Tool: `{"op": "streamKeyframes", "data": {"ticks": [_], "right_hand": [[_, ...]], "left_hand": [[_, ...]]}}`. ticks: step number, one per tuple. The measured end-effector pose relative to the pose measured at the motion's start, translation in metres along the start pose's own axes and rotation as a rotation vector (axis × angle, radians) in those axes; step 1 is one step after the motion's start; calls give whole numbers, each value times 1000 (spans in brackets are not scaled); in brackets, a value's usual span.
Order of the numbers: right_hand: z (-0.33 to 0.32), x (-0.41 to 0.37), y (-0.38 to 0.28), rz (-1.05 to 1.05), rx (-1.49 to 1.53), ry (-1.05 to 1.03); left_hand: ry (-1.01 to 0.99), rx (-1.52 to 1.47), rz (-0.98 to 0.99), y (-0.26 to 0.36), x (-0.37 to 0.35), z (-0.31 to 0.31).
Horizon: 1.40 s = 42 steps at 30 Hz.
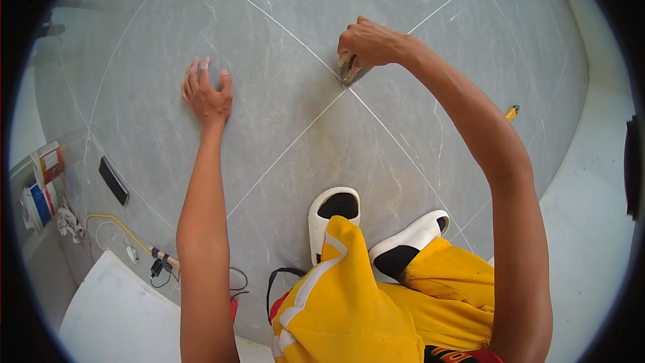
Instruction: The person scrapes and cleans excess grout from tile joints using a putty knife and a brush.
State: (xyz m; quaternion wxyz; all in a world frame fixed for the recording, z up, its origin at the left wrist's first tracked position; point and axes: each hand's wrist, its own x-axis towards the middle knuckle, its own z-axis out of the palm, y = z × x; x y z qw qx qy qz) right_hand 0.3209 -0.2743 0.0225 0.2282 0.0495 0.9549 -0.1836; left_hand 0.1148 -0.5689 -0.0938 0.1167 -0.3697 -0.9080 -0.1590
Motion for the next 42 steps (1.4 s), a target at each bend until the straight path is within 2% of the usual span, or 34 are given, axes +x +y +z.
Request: {"op": "streamKeyframes", "data": {"ticks": [2,5,8,11,14,17,18,19,20,22,25,27,29,30,32,34,37,42], "right_hand": [[6,1,-5,-109,-106,-48],[3,3,-5,-40,-143,16],[3,1,-10,-109,-225,22],[-4,-10,-11,-98,-136,-40],[9,-31,2,86,53,139],[33,-80,-18,321,189,445],[54,-95,-29,283,227,583],[68,-107,-43,303,264,619],[77,-113,-50,357,328,646],[84,-118,-42,689,815,456],[104,-110,-13,721,919,462],[108,-105,-10,743,1066,446],[104,-96,-3,732,1110,447],[105,-93,-2,724,1091,446],[109,-93,-2,719,1075,432],[107,-88,-1,707,1081,418],[107,-86,4,656,1111,397],[101,-80,9,664,1038,328]], "left_hand": [[8,-12,-2,-1,0,1],[8,-12,-1,0,-1,0],[9,-3,0,-1,1,1],[4,5,2,0,0,0],[-9,22,2,-3,0,0],[-16,19,7,-2,-1,0],[-13,16,12,-2,0,-1],[-16,9,5,-1,1,-1],[-19,3,-3,0,1,-2],[-9,-6,-34,1,0,-1],[38,-64,-90,13,-3,3],[78,-146,-126,47,-12,-3],[-90,-513,-184,101,-32,-25],[-226,-793,-353,137,-44,-36],[-727,-1105,-576,186,-71,-51],[-991,-1230,-795,219,-84,-54],[-997,-1364,-969,243,-88,-47],[-930,-1407,-1065,251,-87,-36]]}}
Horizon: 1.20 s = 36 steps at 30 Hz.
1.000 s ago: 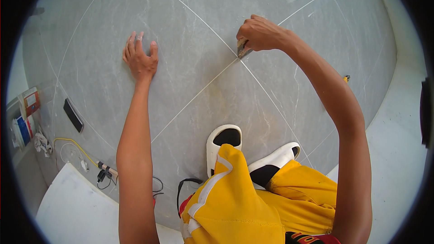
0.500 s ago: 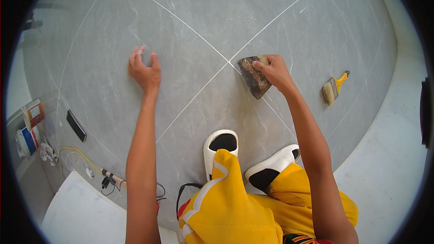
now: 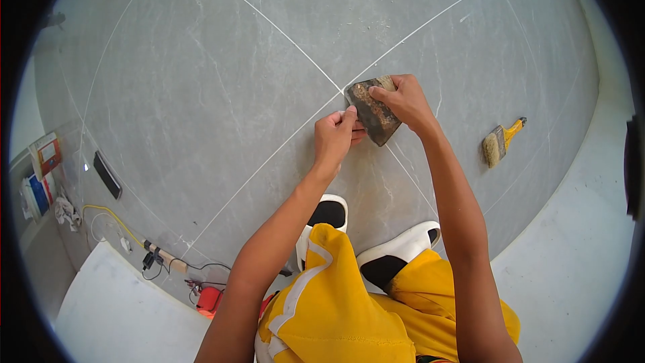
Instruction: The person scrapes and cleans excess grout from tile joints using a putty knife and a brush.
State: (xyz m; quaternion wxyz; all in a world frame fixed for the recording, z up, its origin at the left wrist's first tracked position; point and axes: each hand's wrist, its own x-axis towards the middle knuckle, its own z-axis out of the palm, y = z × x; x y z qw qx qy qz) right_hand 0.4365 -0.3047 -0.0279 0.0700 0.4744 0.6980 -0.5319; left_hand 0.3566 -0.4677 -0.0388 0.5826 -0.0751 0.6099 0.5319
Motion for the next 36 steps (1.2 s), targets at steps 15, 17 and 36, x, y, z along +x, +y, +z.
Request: {"op": "streamKeyframes", "data": {"ticks": [15,17,36], "right_hand": [[-2,4,-2,-33,-38,-19],[-1,0,-4,-30,-28,-8],[-212,-116,253,489,-138,668]], "left_hand": [[35,-41,39,-3,-2,3],[8,-41,51,-6,-2,2],[664,1217,886,61,-18,-200]]}}
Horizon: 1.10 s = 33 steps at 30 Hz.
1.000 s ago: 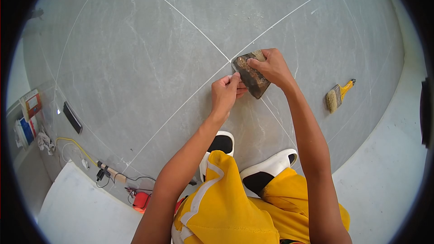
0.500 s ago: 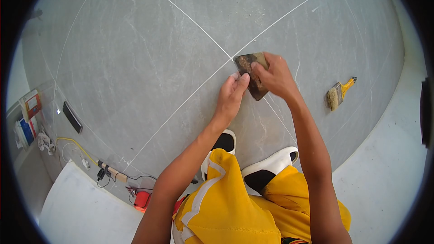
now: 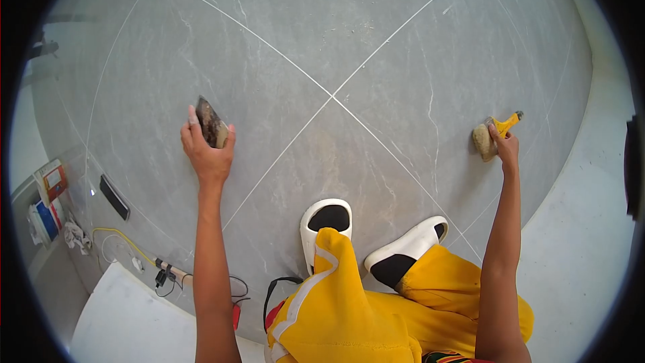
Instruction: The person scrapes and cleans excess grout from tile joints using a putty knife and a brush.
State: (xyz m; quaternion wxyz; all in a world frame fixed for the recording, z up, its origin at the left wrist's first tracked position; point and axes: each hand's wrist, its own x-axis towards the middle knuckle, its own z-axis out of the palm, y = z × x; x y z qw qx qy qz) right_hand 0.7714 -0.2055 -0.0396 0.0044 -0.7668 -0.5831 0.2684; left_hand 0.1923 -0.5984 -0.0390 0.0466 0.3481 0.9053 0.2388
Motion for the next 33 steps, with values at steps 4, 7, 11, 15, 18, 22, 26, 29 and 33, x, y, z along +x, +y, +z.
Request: {"op": "streamKeyframes", "data": {"ticks": [4,7,11,15,18,22,26,29,33], "right_hand": [[15,-71,-82,-28,657,-320],[61,-148,-153,-378,591,-486],[155,-219,-220,-1258,25,-379],[180,-146,-301,-1193,112,64],[137,-141,-345,-1018,-86,-104],[138,-176,-267,-1153,-16,-554],[167,-152,-271,-1183,38,-226],[138,-123,-337,-994,-93,-76],[92,-91,-294,-888,248,-225]], "left_hand": [[197,177,142,-39,15,13],[222,225,152,-49,14,22],[238,218,133,-49,17,25],[199,216,128,-48,15,21],[200,216,119,-47,16,21],[186,213,118,-50,15,18],[183,177,137,-46,15,19],[206,180,212,-47,15,21],[2,-159,171,-4,30,-8]]}}
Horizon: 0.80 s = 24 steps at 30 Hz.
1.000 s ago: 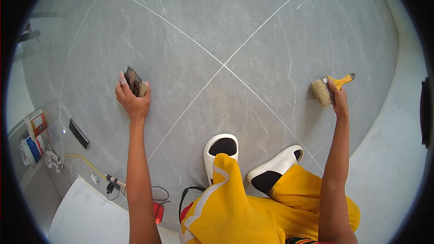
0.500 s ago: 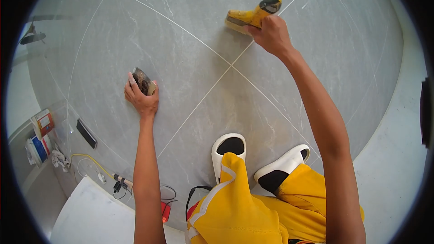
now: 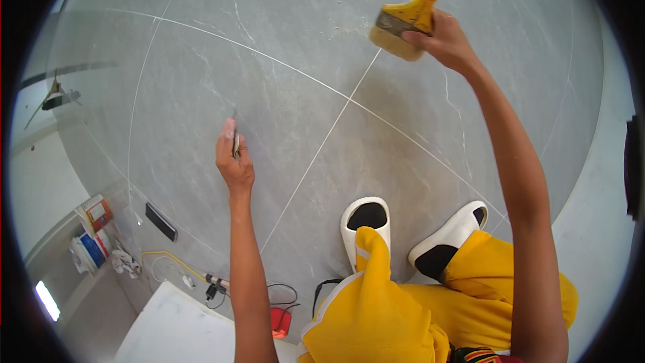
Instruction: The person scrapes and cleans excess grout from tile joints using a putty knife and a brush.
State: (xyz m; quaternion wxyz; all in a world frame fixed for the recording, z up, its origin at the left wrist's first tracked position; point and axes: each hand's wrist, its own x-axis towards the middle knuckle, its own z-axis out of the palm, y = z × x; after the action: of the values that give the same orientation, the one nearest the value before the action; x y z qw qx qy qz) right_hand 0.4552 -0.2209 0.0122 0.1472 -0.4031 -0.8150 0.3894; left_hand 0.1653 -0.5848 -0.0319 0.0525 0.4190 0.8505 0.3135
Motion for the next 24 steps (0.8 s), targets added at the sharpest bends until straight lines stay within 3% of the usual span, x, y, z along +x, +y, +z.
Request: {"op": "streamKeyframes", "data": {"ticks": [3,5,7,10,11,13,14,15,16,17,19,20,22,23,24], "right_hand": [[-50,-69,69,266,208,-13],[-73,-111,105,501,113,75],[-87,-145,137,569,318,166],[-107,-167,157,777,119,162],[-107,-167,156,771,-122,194],[-104,-161,144,723,-611,255],[-93,-160,143,457,-883,345],[-78,-143,76,428,-630,286],[-59,-138,25,436,-25,102],[-36,-143,-20,318,328,-68],[-17,-135,-63,149,226,-350],[-15,-127,-77,109,172,-468],[-29,-88,-106,243,53,-596],[-40,-73,-121,373,-65,-713],[-45,-70,-137,305,-49,-762]], "left_hand": [[-306,-319,-214,74,13,-2],[-444,-285,-142,93,25,24],[-488,-295,-61,92,36,58],[-484,-333,-73,111,47,78],[-469,-398,-116,121,45,80],[-424,-537,-207,148,34,79],[-407,-602,-248,161,22,78],[-407,-711,-327,181,9,74],[-401,-827,-407,199,-7,73],[-440,-890,-364,210,-24,80],[-590,-1597,-534,260,-40,66],[-581,-1742,-477,260,-40,67],[-443,-1613,-386,254,-37,68],[-321,-1335,-376,248,-33,66],[-272,-1208,-328,242,-29,60]]}}
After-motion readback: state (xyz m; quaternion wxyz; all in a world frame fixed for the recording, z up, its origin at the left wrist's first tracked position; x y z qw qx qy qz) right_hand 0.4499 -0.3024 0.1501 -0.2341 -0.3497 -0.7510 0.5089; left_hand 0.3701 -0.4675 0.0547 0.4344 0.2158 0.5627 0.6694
